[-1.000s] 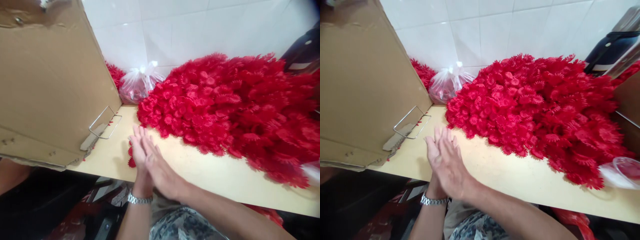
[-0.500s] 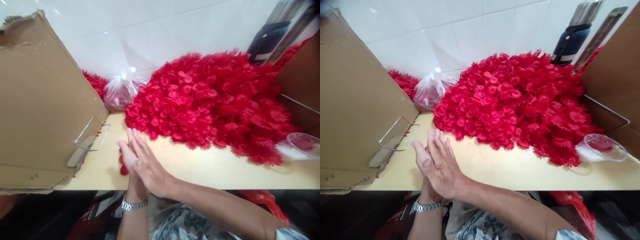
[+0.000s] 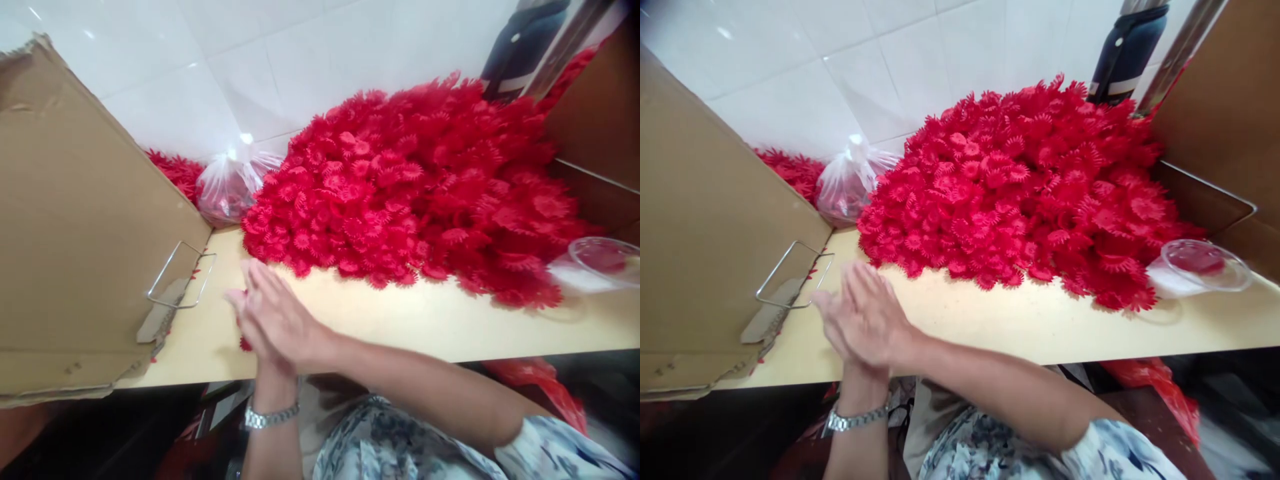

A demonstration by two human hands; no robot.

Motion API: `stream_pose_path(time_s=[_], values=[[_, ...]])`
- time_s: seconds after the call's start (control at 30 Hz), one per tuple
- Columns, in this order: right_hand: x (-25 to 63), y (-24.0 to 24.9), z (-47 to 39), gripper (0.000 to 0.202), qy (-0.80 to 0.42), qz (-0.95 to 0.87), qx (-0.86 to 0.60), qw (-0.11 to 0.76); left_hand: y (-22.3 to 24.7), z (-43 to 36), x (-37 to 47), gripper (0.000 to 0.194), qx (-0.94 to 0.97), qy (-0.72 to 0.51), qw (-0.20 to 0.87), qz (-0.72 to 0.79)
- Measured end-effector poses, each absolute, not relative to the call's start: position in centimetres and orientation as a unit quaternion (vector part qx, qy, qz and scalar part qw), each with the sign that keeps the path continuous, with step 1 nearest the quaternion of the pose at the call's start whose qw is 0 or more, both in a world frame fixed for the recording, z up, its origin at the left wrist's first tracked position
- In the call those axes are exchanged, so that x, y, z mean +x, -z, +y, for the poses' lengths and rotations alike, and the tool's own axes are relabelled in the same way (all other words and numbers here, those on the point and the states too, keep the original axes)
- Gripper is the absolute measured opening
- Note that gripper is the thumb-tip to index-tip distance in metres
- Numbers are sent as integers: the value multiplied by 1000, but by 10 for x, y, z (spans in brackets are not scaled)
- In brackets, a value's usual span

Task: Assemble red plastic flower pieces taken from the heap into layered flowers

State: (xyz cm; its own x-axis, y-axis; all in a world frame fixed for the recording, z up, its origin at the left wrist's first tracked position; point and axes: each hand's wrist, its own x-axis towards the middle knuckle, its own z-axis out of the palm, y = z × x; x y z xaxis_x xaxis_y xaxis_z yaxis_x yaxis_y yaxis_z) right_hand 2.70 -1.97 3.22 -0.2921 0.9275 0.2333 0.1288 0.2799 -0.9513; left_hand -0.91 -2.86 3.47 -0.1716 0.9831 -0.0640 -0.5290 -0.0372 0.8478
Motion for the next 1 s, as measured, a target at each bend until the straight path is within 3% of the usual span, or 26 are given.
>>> stream_pose_path(time_s=[0.23,0.33,0.43,0.63,0.73,0.9,1.0], values=[[37,-30,-18,77,-476,-666,-394,418,-26,-33,-15,61,281,-658,596,366],[30,-26,-42,73,-463,-697,-357,416,-19,-27,-27,53,254,-646,596,403],[31,-28,-27,68,-482,-634,-415,439,-18,-31,-17,47,270,-654,588,392],[39,-26,-10,66,-483,-635,-423,430,-21,-41,-4,60,269,-649,614,360],[33,-20,-38,63,-469,-669,-392,422,-16,-33,-20,54,225,-635,618,406],[34,-17,-21,74,-511,-607,-448,412,-10,-35,-13,48,267,-659,595,375],[39,-14,-1,75,-513,-579,-454,442,-9,-42,-3,45,248,-651,634,335]])
